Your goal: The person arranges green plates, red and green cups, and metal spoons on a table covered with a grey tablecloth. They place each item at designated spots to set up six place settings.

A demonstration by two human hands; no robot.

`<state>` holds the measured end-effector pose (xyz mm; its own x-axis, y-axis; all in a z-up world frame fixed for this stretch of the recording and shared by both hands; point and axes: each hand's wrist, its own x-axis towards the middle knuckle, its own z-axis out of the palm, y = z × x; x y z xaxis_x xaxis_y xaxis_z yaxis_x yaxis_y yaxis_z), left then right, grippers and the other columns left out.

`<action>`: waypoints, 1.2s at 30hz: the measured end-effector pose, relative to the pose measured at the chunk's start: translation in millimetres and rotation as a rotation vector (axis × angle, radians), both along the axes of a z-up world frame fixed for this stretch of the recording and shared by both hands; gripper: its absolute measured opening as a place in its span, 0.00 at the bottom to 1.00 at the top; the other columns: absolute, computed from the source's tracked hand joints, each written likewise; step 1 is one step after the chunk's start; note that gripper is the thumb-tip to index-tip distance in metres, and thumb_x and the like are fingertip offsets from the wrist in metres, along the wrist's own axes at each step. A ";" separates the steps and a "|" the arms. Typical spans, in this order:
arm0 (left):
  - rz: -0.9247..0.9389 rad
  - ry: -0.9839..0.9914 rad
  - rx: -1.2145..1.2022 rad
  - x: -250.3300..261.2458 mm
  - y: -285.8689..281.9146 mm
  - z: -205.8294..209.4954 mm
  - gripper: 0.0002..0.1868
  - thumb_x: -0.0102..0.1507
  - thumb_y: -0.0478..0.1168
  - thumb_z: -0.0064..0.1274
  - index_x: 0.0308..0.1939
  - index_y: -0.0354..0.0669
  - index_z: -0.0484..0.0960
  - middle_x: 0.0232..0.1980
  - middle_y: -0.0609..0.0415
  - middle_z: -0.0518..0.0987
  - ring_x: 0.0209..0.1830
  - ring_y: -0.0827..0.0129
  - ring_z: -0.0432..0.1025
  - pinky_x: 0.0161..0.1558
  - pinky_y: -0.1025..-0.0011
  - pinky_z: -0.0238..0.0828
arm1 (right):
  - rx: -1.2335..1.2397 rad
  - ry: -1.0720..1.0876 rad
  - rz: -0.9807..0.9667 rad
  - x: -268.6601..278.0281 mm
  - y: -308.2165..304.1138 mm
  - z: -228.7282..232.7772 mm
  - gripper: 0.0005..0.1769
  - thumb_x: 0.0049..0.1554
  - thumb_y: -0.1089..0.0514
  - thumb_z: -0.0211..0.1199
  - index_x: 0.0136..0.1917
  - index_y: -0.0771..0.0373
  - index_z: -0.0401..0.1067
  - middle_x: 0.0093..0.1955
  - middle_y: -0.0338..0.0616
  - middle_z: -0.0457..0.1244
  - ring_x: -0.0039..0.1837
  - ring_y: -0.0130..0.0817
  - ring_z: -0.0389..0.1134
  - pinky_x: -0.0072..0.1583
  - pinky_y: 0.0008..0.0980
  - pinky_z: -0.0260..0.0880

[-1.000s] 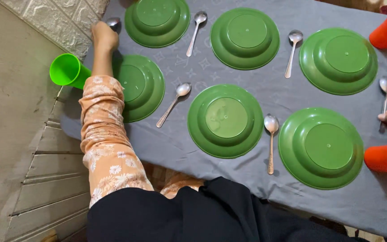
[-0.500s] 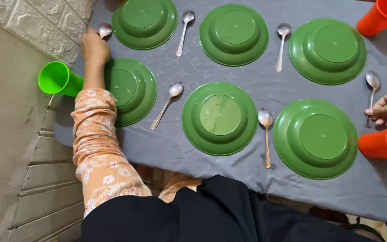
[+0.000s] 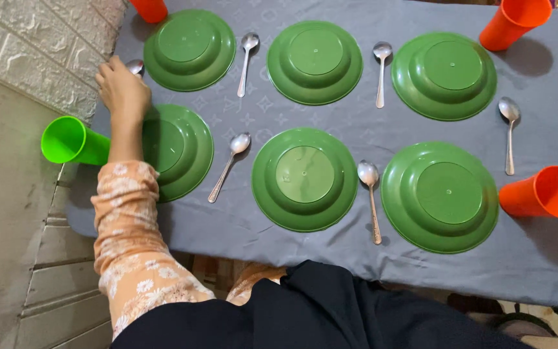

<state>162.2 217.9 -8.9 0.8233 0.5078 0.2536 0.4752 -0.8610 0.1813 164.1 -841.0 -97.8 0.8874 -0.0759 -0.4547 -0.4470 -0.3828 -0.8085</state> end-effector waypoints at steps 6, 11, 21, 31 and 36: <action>-0.389 -0.295 0.169 -73.1 -121.5 81.4 0.32 0.64 0.42 0.66 0.67 0.33 0.71 0.60 0.39 0.70 0.57 0.43 0.64 0.54 0.46 0.64 | 0.236 -0.213 -0.195 -151.7 261.4 121.5 0.17 0.64 0.33 0.54 0.53 0.43 0.58 0.45 0.31 0.52 0.41 0.25 0.53 0.42 0.28 0.56; -0.861 -0.365 -0.185 -153.0 -208.6 108.6 0.23 0.66 0.37 0.60 0.63 0.35 0.72 0.63 0.38 0.73 0.63 0.46 0.67 0.63 0.52 0.59 | -0.380 -1.088 0.358 -233.2 419.0 203.3 0.07 0.60 0.60 0.66 0.48 0.65 0.74 0.45 0.46 0.70 0.46 0.40 0.70 0.55 0.37 0.70; -1.053 -0.383 -0.795 -204.3 -323.6 69.9 0.17 0.65 0.38 0.59 0.58 0.38 0.79 0.58 0.40 0.78 0.59 0.41 0.73 0.61 0.49 0.68 | -0.191 -1.405 0.228 -233.5 509.0 121.0 0.06 0.54 0.61 0.70 0.47 0.60 0.79 0.40 0.38 0.71 0.39 0.37 0.71 0.54 0.43 0.70; -1.011 -0.559 -0.582 -185.4 -354.6 43.4 0.13 0.63 0.35 0.61 0.52 0.44 0.83 0.52 0.51 0.80 0.51 0.54 0.77 0.54 0.58 0.73 | -0.234 -1.294 0.210 -203.8 501.7 126.7 0.08 0.56 0.62 0.68 0.50 0.64 0.78 0.39 0.43 0.70 0.39 0.44 0.72 0.46 0.44 0.70; -0.973 -0.565 -0.564 -185.1 -357.7 33.8 0.11 0.62 0.33 0.60 0.49 0.44 0.84 0.49 0.52 0.80 0.48 0.54 0.77 0.51 0.59 0.74 | -0.176 -1.278 0.161 -199.6 503.1 120.5 0.06 0.57 0.64 0.66 0.49 0.65 0.77 0.38 0.44 0.70 0.38 0.47 0.71 0.44 0.43 0.70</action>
